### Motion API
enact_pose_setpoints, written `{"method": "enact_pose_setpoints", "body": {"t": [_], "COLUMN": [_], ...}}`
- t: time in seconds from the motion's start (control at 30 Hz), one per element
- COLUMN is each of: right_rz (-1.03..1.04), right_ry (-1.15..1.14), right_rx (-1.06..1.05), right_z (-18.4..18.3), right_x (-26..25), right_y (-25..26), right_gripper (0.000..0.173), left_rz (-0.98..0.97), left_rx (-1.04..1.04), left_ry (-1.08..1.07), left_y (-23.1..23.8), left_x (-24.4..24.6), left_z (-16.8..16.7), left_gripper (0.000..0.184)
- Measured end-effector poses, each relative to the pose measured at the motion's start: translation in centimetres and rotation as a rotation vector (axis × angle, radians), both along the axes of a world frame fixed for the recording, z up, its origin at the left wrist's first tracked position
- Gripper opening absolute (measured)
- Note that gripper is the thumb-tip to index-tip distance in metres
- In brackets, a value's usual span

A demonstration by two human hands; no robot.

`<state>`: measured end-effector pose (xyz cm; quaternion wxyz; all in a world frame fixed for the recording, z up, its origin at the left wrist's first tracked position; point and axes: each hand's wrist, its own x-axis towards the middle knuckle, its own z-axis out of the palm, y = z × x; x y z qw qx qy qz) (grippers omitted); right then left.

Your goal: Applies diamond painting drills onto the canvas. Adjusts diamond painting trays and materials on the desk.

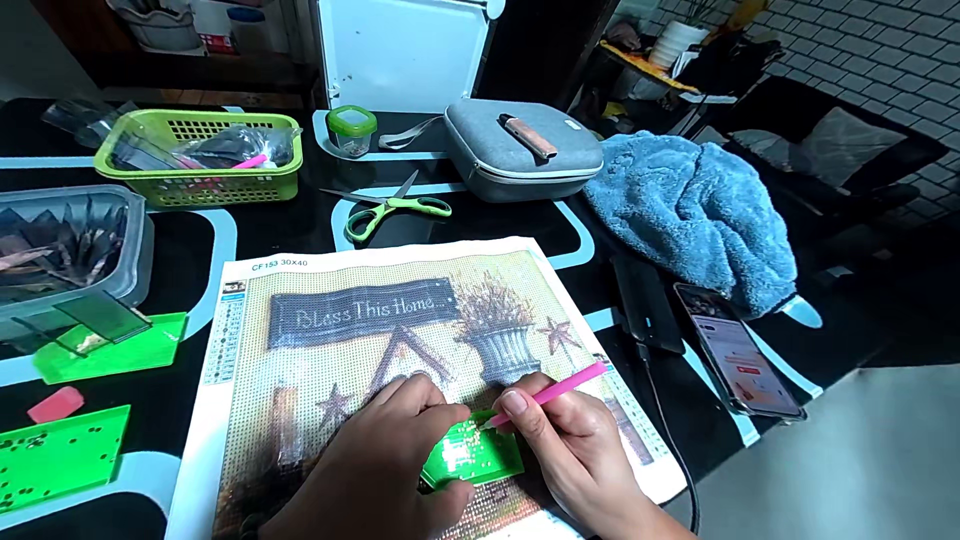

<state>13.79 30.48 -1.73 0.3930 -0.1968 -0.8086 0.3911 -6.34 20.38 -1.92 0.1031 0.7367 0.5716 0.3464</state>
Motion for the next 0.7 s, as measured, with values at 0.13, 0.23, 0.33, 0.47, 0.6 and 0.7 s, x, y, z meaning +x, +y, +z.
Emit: {"method": "enact_pose_setpoints", "body": {"t": [0.13,0.23,0.33,0.47,0.6,0.7], "right_rz": [-0.038,-0.161,-0.228,-0.254,-0.274,-0.283], "right_ry": [0.072,0.110,0.108,0.080,0.060,0.052], "right_rx": [-0.158,-0.344,-0.418,-0.317,-0.236,-0.213], "right_z": [0.5,1.2,1.0,0.4,0.3,0.2], "right_x": [0.5,1.9,3.2,3.6,3.5,3.4], "right_y": [0.2,0.8,1.6,1.7,1.6,1.4], "right_gripper": [0.031,0.030,0.030,0.029,0.029,0.028], "left_rz": [-0.006,-0.017,-0.033,-0.048,-0.057,-0.062], "left_rx": [-0.029,-0.067,-0.128,-0.189,-0.210,-0.211], "left_ry": [-0.006,-0.021,-0.046,-0.043,-0.053,-0.046], "left_y": [-0.1,-0.2,-0.3,-0.4,-0.4,-0.4], "left_x": [-0.1,-0.1,-0.2,-0.3,-0.3,-0.3], "left_z": [0.1,0.4,1.1,1.8,2.1,2.1], "left_gripper": [0.046,0.047,0.047,0.048,0.049,0.048]}}
